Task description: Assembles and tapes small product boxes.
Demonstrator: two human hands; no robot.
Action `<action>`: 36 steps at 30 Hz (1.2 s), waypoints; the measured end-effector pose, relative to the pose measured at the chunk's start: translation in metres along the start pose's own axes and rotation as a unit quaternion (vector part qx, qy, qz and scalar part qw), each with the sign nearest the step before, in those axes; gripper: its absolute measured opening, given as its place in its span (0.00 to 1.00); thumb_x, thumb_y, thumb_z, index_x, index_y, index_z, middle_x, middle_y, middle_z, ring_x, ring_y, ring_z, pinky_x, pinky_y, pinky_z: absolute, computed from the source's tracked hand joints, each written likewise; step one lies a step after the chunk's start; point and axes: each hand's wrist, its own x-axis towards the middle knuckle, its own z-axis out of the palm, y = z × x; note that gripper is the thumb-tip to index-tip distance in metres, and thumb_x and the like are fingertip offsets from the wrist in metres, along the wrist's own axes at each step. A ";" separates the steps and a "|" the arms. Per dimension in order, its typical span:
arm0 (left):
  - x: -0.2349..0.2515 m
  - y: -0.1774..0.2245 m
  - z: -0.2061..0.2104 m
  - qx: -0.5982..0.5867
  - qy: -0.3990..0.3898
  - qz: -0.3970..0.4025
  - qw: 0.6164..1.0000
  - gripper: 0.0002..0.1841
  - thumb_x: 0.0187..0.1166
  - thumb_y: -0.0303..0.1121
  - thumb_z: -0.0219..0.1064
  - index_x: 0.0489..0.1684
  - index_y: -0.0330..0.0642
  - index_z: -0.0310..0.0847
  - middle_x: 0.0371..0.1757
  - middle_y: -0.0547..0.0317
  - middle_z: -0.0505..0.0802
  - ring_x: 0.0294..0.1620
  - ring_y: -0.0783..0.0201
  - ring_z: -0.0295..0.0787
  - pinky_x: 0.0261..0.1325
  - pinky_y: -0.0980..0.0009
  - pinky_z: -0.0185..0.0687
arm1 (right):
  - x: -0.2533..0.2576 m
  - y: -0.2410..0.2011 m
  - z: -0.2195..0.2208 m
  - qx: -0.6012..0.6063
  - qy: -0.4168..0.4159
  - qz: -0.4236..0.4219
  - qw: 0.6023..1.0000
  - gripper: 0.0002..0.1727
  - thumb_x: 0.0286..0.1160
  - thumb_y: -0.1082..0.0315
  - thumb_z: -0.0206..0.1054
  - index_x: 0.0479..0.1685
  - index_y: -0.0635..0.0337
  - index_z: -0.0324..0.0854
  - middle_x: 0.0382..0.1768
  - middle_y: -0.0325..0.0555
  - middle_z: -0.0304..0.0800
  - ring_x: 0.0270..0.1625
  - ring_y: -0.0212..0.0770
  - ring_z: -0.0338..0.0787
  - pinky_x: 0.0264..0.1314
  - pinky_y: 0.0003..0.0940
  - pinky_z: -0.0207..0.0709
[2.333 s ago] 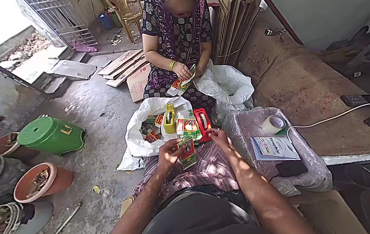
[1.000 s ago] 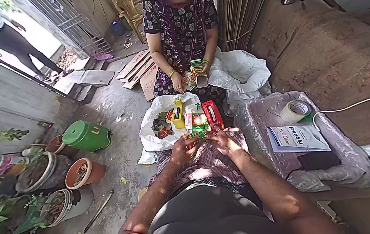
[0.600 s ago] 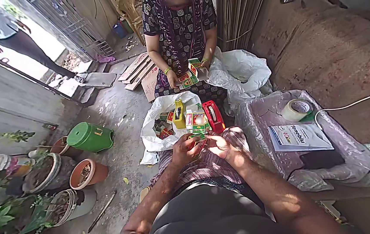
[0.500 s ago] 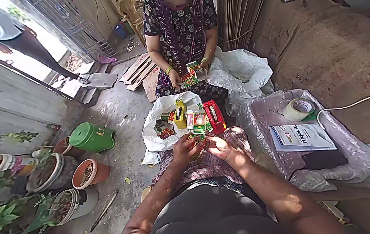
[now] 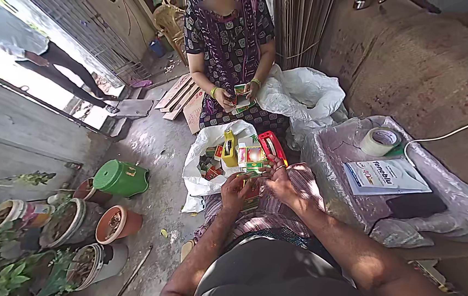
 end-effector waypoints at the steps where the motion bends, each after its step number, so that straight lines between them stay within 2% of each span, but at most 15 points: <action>1: 0.002 0.000 0.000 -0.010 0.000 0.001 1.000 0.10 0.77 0.39 0.74 0.46 0.44 0.95 0.53 0.54 0.96 0.52 0.67 0.94 0.54 0.69 0.92 | 0.002 0.001 -0.003 -0.050 -0.026 -0.056 0.997 0.55 0.54 0.79 0.83 0.86 0.65 0.49 0.71 0.59 0.79 0.62 0.53 0.91 0.61 0.45 0.91; 3: 0.004 0.001 -0.001 -0.032 -0.008 -0.001 0.999 0.10 0.76 0.38 0.75 0.45 0.44 0.96 0.53 0.54 0.96 0.48 0.68 0.94 0.48 0.71 0.91 | 0.003 0.003 -0.004 -0.100 -0.040 -0.110 0.988 0.52 0.56 0.78 0.81 0.86 0.65 0.53 0.71 0.57 0.80 0.61 0.51 0.91 0.62 0.44 0.90; 5: 0.006 0.003 -0.005 -0.043 -0.017 0.005 0.999 0.08 0.73 0.36 0.76 0.43 0.43 0.96 0.56 0.52 0.96 0.52 0.65 0.94 0.52 0.68 0.92 | 0.001 0.000 -0.003 -0.092 -0.019 -0.108 0.990 0.48 0.58 0.79 0.80 0.83 0.65 0.56 0.68 0.56 0.82 0.60 0.51 0.92 0.60 0.44 0.91; 7: 0.010 0.005 -0.011 -0.018 -0.007 0.023 1.000 0.08 0.71 0.36 0.77 0.41 0.44 0.96 0.57 0.50 0.95 0.56 0.63 0.94 0.55 0.67 0.93 | 0.000 -0.011 -0.001 -0.058 0.007 -0.089 0.994 0.42 0.64 0.78 0.76 0.81 0.67 0.58 0.62 0.56 0.86 0.56 0.50 0.93 0.57 0.42 0.91; 9: 0.011 0.004 -0.016 0.020 -0.005 0.035 0.999 0.09 0.72 0.39 0.78 0.42 0.46 0.97 0.60 0.49 0.95 0.56 0.63 0.94 0.55 0.67 0.92 | -0.002 -0.023 0.001 0.002 0.004 -0.038 0.999 0.36 0.72 0.78 0.71 0.81 0.69 0.58 0.53 0.56 0.89 0.51 0.46 0.93 0.55 0.39 0.89; 10: 0.011 0.002 -0.019 0.034 -0.011 0.044 0.998 0.09 0.72 0.38 0.78 0.43 0.47 0.97 0.62 0.48 0.94 0.58 0.62 0.94 0.57 0.65 0.93 | -0.003 -0.027 0.002 0.032 -0.001 0.001 0.999 0.35 0.75 0.76 0.70 0.81 0.67 0.59 0.48 0.56 0.91 0.46 0.45 0.93 0.50 0.37 0.88; 13: 0.009 0.003 -0.022 0.062 -0.040 0.066 0.995 0.09 0.74 0.39 0.78 0.46 0.50 0.97 0.67 0.48 0.92 0.61 0.59 0.93 0.60 0.61 0.92 | -0.005 -0.027 0.006 0.101 -0.028 0.086 0.991 0.31 0.75 0.76 0.70 0.78 0.65 0.62 0.41 0.54 0.92 0.37 0.41 0.91 0.39 0.32 0.85; 18: 0.007 0.008 -0.019 0.095 -0.064 0.092 0.989 0.07 0.75 0.38 0.77 0.46 0.53 0.97 0.70 0.49 0.91 0.61 0.58 0.93 0.62 0.58 0.91 | -0.008 -0.022 0.007 0.127 -0.053 0.143 0.980 0.31 0.76 0.76 0.68 0.78 0.62 0.62 0.40 0.54 0.90 0.34 0.40 0.89 0.35 0.30 0.82; 22: 0.006 0.007 -0.017 0.104 -0.070 0.111 0.986 0.08 0.76 0.38 0.76 0.47 0.52 0.97 0.70 0.49 0.90 0.61 0.58 0.93 0.63 0.58 0.90 | -0.006 -0.022 0.009 0.129 -0.043 0.156 0.978 0.30 0.74 0.78 0.69 0.76 0.62 0.62 0.39 0.55 0.90 0.33 0.41 0.90 0.34 0.30 0.83; 28: 0.001 0.026 -0.020 0.135 -0.114 0.091 0.980 0.08 0.79 0.35 0.72 0.48 0.49 0.96 0.73 0.49 0.88 0.71 0.51 0.87 0.74 0.50 0.83 | -0.013 -0.027 0.015 0.038 0.008 0.174 0.984 0.29 0.71 0.74 0.72 0.74 0.63 0.69 0.36 0.50 0.88 0.31 0.39 0.87 0.32 0.33 0.85; 30: 0.001 0.027 -0.020 0.138 -0.108 0.111 0.978 0.07 0.78 0.34 0.73 0.47 0.49 0.96 0.72 0.51 0.89 0.72 0.53 0.87 0.76 0.53 0.82 | -0.013 -0.022 0.016 0.017 0.023 0.187 0.982 0.29 0.71 0.74 0.73 0.72 0.63 0.71 0.34 0.48 0.88 0.26 0.36 0.85 0.28 0.33 0.83; 33: 0.003 0.028 -0.019 0.138 -0.108 0.127 0.976 0.07 0.78 0.33 0.73 0.46 0.49 0.96 0.71 0.53 0.90 0.75 0.56 0.84 0.80 0.55 0.78 | -0.010 -0.008 0.011 0.000 0.008 0.205 0.979 0.24 0.76 0.71 0.71 0.69 0.65 0.70 0.27 0.43 0.84 0.19 0.31 0.78 0.20 0.27 0.76; 36: 0.002 0.020 -0.015 0.145 -0.113 0.134 0.974 0.08 0.80 0.37 0.72 0.48 0.50 0.96 0.71 0.52 0.90 0.78 0.56 0.82 0.82 0.56 0.76 | -0.008 -0.008 0.006 0.006 -0.026 0.225 0.974 0.22 0.80 0.69 0.67 0.71 0.62 0.69 0.27 0.40 0.85 0.20 0.29 0.79 0.20 0.25 0.75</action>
